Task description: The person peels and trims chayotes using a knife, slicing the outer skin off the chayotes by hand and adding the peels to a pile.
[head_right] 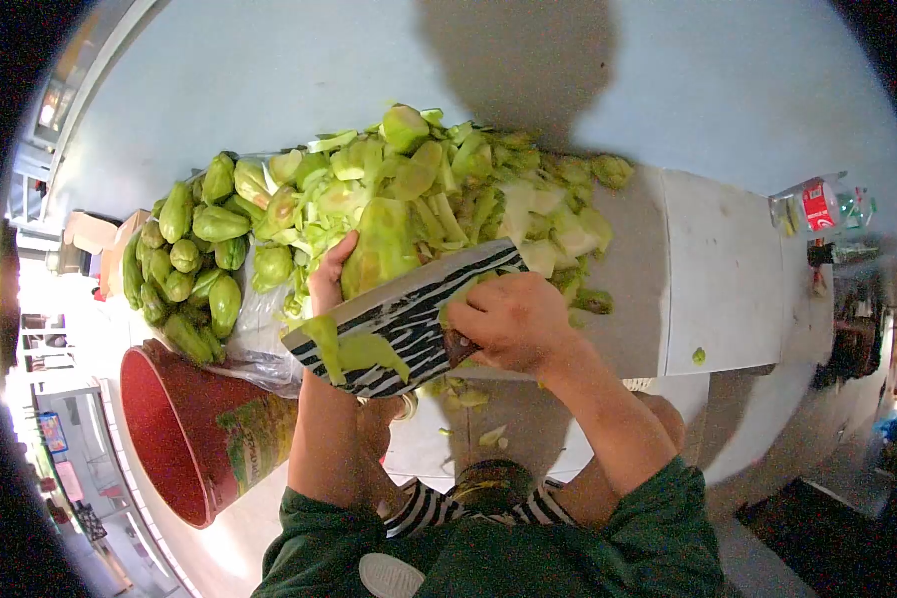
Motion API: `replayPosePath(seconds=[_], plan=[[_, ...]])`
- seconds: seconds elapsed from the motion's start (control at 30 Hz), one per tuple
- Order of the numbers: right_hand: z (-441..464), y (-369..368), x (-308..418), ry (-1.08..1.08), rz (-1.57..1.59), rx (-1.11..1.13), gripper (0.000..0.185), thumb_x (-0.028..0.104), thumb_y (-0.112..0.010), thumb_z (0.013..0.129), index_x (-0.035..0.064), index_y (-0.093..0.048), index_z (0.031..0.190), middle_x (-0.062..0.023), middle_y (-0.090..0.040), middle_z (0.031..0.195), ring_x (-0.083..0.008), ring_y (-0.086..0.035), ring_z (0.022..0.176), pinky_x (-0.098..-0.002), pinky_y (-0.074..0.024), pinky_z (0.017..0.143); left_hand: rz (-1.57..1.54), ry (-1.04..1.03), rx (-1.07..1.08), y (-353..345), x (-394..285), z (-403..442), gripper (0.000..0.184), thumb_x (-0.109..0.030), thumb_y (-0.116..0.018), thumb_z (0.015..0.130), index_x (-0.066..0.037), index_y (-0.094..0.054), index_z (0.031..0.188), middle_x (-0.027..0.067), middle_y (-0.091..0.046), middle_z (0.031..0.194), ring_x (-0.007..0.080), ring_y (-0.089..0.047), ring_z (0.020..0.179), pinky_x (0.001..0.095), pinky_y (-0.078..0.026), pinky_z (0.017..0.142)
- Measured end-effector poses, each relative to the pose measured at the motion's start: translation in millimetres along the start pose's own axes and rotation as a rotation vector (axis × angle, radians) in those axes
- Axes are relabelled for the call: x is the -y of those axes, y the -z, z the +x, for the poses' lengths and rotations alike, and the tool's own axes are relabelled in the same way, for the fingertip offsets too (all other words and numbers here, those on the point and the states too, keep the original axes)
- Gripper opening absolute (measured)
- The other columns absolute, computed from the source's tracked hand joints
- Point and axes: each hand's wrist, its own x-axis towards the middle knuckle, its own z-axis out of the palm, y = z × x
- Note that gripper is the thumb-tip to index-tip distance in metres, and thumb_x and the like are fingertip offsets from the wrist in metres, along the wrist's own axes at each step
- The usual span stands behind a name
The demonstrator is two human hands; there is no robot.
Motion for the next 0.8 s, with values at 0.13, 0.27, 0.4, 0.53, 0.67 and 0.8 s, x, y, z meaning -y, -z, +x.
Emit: replayPosePath(seconds=[0.13,0.27,0.4,0.53,0.67,0.8], plan=[[-0.6,-6.0,-15.8,-0.268,-0.082,-0.082,0.019,0.014,-0.069,0.057,0.0141,-0.053,0.068,-0.0045,-0.052,0.06,-0.0267,-0.056,0.056,-0.0386,-0.0432,0.049,0.057,-0.069,-0.053,-19.0,3.0,-19.4,0.042,-0.035,-0.047,0.092,-0.002,-0.057,0.116,0.0143,-0.064,0.107,0.0299,-0.063,0.093,0.0436,-0.053,0.08],[1.2,2.6,-5.6,-0.174,-0.114,-0.055,0.017,0.015,-0.068,0.059,0.0127,-0.053,0.066,-0.0049,-0.055,0.062,-0.0288,-0.057,0.056,-0.0397,-0.0441,0.05,0.117,-0.149,-0.045,-6.2,0.9,-11.3,0.044,-0.037,-0.045,0.093,-0.003,-0.056,0.117,0.0143,-0.063,0.11,0.0308,-0.062,0.095,0.0458,-0.05,0.084],[-0.4,-2.8,-6.7,-0.217,0.005,-0.022,0.014,0.015,-0.067,0.065,0.0088,-0.055,0.069,-0.0072,-0.057,0.061,-0.0302,-0.057,0.056,-0.0393,-0.0454,0.051,0.063,-0.067,-0.1,1.7,7.4,-2.5,0.046,-0.037,-0.046,0.092,-0.002,-0.055,0.12,0.016,-0.064,0.108,0.0308,-0.063,0.094,0.0464,-0.052,0.083],[6.5,10.2,-34.9,-0.839,-0.013,-0.02,0.022,0.024,-0.066,0.073,0.0062,-0.064,0.087,-0.0176,-0.066,0.076,-0.0357,-0.064,0.073,-0.0448,-0.0515,0.065,0.05,-0.053,0.051,-3.6,1.1,-9.9,0.045,-0.035,-0.047,0.091,-0.001,-0.054,0.12,0.0182,-0.063,0.107,0.0327,-0.064,0.094,0.0482,-0.053,0.081],[2.0,7.3,-32.0,-0.774,0.036,-0.111,0.024,0.025,-0.067,0.071,0.006,-0.063,0.085,-0.0183,-0.064,0.075,-0.0369,-0.063,0.071,-0.044,-0.0504,0.065,-0.126,-0.163,0.047,-11.2,-1.7,-5.8,0.046,-0.037,-0.046,0.092,-0.002,-0.055,0.12,0.0179,-0.063,0.107,0.0334,-0.062,0.098,0.0498,-0.05,0.087],[-2.5,-1.8,-21.9,-0.506,0.052,-0.059,0.024,0.022,-0.071,0.064,0.0092,-0.06,0.081,-0.0121,-0.062,0.07,-0.0342,-0.062,0.068,-0.0426,-0.0489,0.059,-0.135,-0.178,0.056,-11.8,-2.8,-6.7,0.047,-0.04,-0.046,0.093,-0.003,-0.056,0.12,0.0163,-0.064,0.108,0.0332,-0.061,0.099,0.0494,-0.048,0.091]])
